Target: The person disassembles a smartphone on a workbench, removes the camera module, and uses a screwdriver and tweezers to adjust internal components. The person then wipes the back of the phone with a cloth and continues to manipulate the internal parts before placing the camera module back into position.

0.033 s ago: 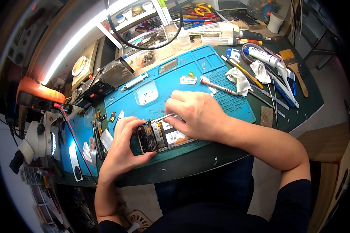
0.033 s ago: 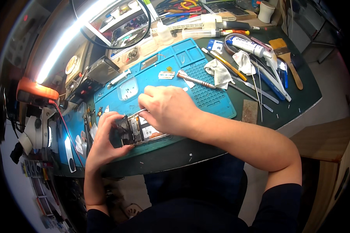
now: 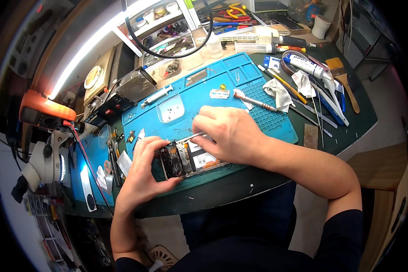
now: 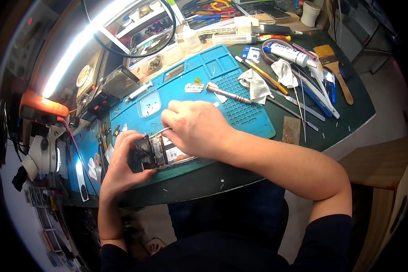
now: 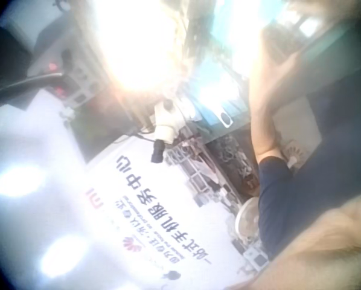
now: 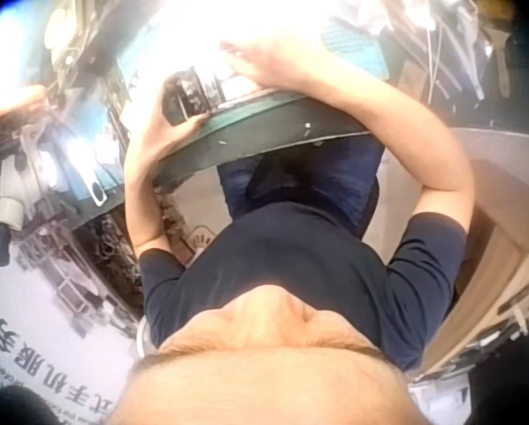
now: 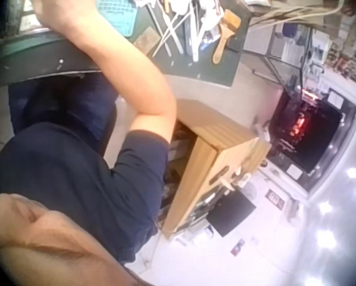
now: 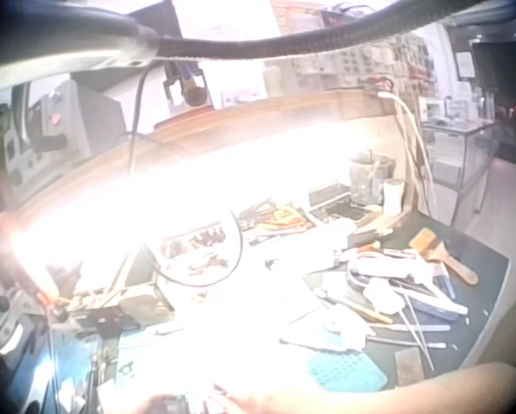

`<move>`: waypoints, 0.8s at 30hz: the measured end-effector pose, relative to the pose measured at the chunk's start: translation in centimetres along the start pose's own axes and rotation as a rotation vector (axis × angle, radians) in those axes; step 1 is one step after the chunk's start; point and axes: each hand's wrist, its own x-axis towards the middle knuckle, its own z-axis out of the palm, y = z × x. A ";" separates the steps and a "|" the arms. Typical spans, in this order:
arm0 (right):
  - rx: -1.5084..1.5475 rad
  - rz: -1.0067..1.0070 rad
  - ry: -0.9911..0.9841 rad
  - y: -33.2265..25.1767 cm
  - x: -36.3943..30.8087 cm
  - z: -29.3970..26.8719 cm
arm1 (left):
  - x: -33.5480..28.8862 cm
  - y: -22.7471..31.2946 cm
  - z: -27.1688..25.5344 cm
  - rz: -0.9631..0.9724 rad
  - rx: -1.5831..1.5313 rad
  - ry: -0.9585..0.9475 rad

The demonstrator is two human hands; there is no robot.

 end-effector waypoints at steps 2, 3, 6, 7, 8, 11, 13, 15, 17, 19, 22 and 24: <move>0.007 0.000 0.010 0.0 0.0 0.1 | 0.0 -0.1 0.0 -0.011 -0.002 -0.010; 0.011 0.000 0.014 0.0 -0.1 0.1 | 0.0 -0.1 -0.1 -0.017 -0.003 -0.015; 0.001 0.009 0.004 0.1 -0.1 0.0 | 0.1 -0.3 0.0 -0.016 -0.008 -0.017; 0.005 0.008 0.003 0.1 0.0 0.0 | 0.0 -0.4 0.1 -0.005 0.002 -0.005; 0.009 0.008 0.003 0.0 0.0 0.0 | -0.2 -0.6 0.3 0.005 0.011 0.008; 0.009 0.011 0.008 -0.1 0.1 0.1 | -0.5 -0.6 0.5 0.037 0.071 0.044; 0.010 0.020 0.003 -0.1 0.1 0.1 | -0.8 -0.4 0.6 0.042 0.089 0.072; 0.016 0.032 -0.011 -0.2 0.1 -0.1 | -1.1 0.0 0.7 0.032 0.077 0.107; 0.010 0.038 -0.017 -0.2 0.1 -0.1 | -1.2 0.0 0.6 0.091 0.132 0.129; 0.002 0.040 -0.024 -0.3 0.1 -0.2 | -1.3 0.0 0.6 0.147 0.188 0.156; 0.000 0.037 -0.031 -0.3 0.3 -0.3 | -1.5 -0.2 0.8 0.193 0.209 0.195; -0.001 0.040 -0.034 -0.2 0.3 -0.2 | -1.8 -0.6 0.8 0.196 0.172 0.200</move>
